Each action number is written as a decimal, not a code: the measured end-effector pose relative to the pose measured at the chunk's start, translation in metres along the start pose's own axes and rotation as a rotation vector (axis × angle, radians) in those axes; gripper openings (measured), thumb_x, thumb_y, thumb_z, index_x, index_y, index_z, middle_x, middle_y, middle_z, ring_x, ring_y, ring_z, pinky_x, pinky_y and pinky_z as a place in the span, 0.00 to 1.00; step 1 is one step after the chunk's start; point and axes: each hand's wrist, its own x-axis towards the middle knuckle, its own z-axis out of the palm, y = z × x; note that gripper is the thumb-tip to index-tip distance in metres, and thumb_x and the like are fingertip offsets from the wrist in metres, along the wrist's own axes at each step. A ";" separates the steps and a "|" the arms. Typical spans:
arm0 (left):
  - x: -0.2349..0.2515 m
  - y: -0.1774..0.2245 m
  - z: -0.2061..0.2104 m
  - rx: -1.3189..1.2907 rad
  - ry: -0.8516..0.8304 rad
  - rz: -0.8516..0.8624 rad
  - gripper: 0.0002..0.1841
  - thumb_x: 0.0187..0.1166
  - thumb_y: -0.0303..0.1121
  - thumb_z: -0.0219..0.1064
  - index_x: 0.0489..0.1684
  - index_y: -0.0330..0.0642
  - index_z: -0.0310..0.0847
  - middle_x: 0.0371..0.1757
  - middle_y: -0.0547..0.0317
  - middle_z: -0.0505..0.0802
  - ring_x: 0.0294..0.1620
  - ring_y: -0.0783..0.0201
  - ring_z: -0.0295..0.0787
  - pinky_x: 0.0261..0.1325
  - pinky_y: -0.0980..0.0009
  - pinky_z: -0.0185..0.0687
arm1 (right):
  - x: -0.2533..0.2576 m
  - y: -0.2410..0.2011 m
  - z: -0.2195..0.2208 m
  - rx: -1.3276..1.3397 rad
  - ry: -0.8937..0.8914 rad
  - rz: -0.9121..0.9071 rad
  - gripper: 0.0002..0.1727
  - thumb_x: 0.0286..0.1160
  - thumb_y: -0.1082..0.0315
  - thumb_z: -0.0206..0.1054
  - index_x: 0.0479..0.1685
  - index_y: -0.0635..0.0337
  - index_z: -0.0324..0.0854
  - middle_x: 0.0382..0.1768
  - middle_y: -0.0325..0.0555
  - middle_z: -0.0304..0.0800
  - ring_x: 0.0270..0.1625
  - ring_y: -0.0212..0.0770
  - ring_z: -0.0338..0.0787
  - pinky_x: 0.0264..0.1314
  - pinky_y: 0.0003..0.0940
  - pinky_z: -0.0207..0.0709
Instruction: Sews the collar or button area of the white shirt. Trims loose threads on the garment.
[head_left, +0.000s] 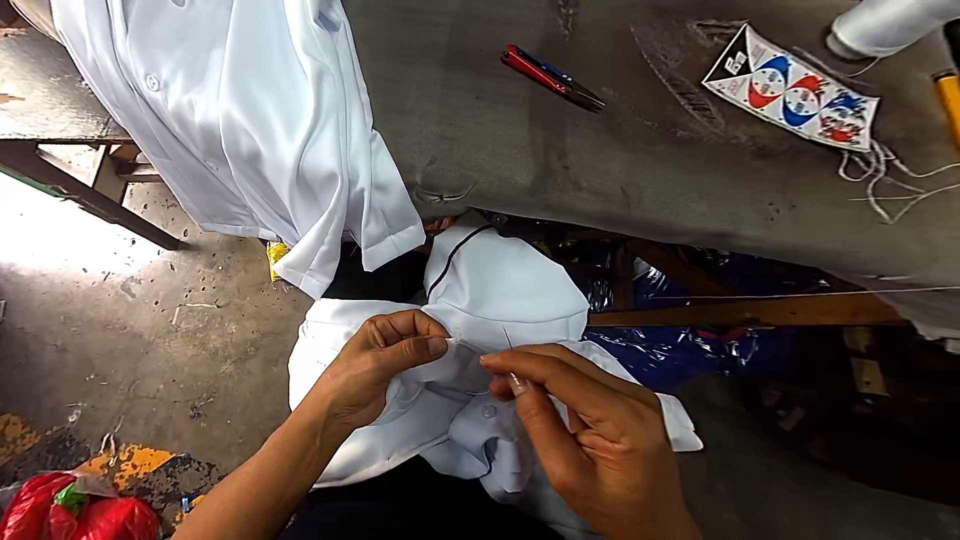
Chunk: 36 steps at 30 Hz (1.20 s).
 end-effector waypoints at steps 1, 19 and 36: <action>0.000 0.000 0.000 0.002 0.000 0.000 0.06 0.83 0.25 0.63 0.41 0.36 0.88 0.33 0.61 0.91 0.37 0.74 0.87 0.46 0.75 0.84 | 0.001 0.000 0.003 -0.036 -0.003 0.003 0.14 0.81 0.71 0.59 0.49 0.61 0.92 0.44 0.40 0.95 0.43 0.27 0.92 0.44 0.21 0.88; -0.002 0.002 0.004 0.127 0.004 0.062 0.04 0.80 0.24 0.66 0.41 0.35 0.87 0.30 0.64 0.90 0.33 0.75 0.85 0.42 0.77 0.82 | 0.005 -0.007 0.013 -0.089 -0.017 0.012 0.06 0.72 0.65 0.69 0.34 0.58 0.88 0.29 0.34 0.85 0.31 0.19 0.81 0.30 0.11 0.74; -0.004 0.002 0.005 0.121 -0.003 0.080 0.04 0.81 0.23 0.66 0.41 0.34 0.86 0.30 0.62 0.90 0.33 0.74 0.86 0.42 0.76 0.83 | -0.006 -0.036 -0.003 0.000 -0.195 -0.058 0.07 0.74 0.67 0.67 0.33 0.61 0.83 0.27 0.41 0.84 0.30 0.25 0.80 0.29 0.15 0.71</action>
